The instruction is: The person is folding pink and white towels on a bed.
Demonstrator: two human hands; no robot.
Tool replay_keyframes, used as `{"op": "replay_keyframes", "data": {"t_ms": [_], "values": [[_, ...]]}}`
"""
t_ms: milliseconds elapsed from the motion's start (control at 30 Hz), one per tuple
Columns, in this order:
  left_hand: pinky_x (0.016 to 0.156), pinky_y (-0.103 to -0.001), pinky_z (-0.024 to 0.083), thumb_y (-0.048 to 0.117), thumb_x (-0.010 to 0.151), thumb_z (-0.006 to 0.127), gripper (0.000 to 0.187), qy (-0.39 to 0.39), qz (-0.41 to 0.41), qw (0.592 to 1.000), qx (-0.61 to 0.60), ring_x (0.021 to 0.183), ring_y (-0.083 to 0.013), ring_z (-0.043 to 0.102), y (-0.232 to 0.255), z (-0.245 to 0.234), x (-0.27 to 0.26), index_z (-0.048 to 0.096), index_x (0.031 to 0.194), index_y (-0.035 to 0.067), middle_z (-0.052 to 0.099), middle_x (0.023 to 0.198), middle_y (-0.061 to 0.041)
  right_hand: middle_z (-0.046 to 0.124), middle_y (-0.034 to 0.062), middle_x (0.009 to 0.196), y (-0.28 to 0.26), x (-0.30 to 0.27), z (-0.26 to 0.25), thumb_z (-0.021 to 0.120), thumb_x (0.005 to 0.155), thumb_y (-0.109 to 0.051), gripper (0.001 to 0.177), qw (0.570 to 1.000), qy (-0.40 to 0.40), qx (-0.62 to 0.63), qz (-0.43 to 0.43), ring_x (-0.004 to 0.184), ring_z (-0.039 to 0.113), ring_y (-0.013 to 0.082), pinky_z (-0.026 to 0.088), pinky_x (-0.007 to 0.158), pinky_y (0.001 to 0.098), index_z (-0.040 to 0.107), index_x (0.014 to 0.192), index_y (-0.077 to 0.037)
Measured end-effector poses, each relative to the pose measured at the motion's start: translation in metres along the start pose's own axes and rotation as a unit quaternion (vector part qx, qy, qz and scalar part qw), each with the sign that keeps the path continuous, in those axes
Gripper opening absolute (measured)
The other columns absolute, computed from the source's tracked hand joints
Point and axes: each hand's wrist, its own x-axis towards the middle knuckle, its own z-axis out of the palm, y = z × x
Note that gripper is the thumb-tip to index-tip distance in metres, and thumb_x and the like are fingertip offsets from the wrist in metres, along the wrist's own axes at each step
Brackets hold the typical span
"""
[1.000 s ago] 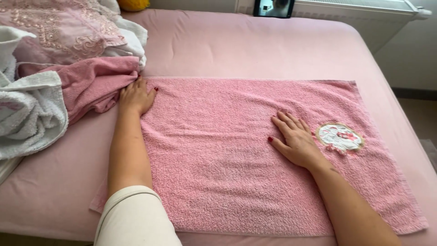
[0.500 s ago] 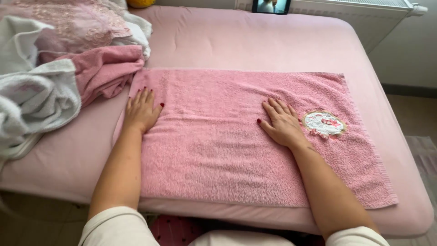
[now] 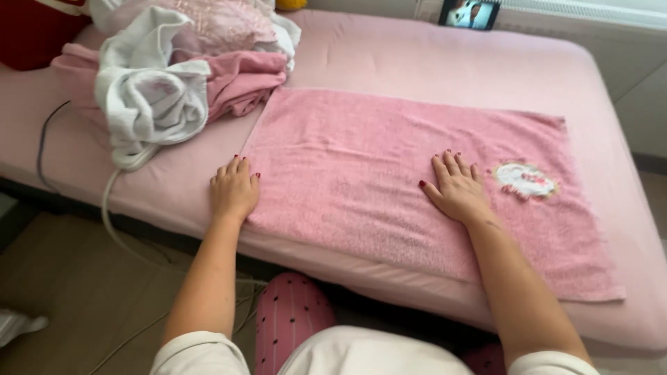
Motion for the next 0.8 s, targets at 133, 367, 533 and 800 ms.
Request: {"op": "replay_keyframes", "data": {"t_ms": [133, 367, 533, 800], "values": [[0.105, -0.048, 0.046, 0.021, 0.092, 0.064, 0.046, 0.069, 0.005, 0.997, -0.047, 0.118, -0.0395, 0.057, -0.026, 0.007, -0.015, 0.061, 0.136, 0.008, 0.064, 0.132, -0.017, 0.006, 0.0082, 0.17, -0.026, -0.032, -0.001, 0.027, 0.096, -0.069, 0.083, 0.999, -0.028, -0.014, -0.02, 0.156, -0.002, 0.0237, -0.002, 0.123, 0.0438, 0.014, 0.161, -0.019], [0.083, -0.043, 0.054, 0.007, 0.083, 0.072, 0.053, 0.008, -0.105, 0.965, -0.242, 0.093, -0.0334, 0.067, -0.032, -0.023, -0.022, 0.053, 0.132, 0.005, 0.068, 0.105, -0.02, 0.002, 0.0111, 0.17, -0.081, -0.079, -0.006, 0.024, 0.099, -0.07, 0.086, 0.992, -0.038, -0.072, -0.095, 0.155, -0.004, 0.0259, -0.003, 0.124, 0.0463, 0.006, 0.162, -0.014], [0.076, -0.034, 0.056, 0.003, 0.082, 0.066, 0.045, 0.027, -0.132, 0.909, -0.395, 0.086, -0.0208, 0.071, -0.084, 0.014, -0.018, 0.055, 0.125, 0.008, 0.072, 0.093, -0.006, 0.008, 0.0101, 0.168, -0.105, -0.093, -0.001, 0.029, 0.096, -0.07, 0.086, 0.989, -0.023, -0.085, -0.118, 0.155, 0.001, 0.0268, 0.0, 0.122, 0.047, 0.01, 0.161, -0.015], [0.089, -0.05, 0.05, 0.003, 0.09, 0.067, 0.02, 0.115, -0.105, 0.987, 0.036, 0.106, -0.0366, 0.061, -0.024, -0.046, -0.059, 0.069, 0.108, 0.011, 0.064, 0.115, -0.015, 0.021, 0.0142, 0.165, -0.103, -0.096, 0.002, 0.035, 0.093, -0.07, 0.086, 0.988, 0.043, -0.06, -0.138, 0.154, 0.012, 0.0313, 0.008, 0.122, 0.0507, 0.026, 0.158, -0.015]]}}
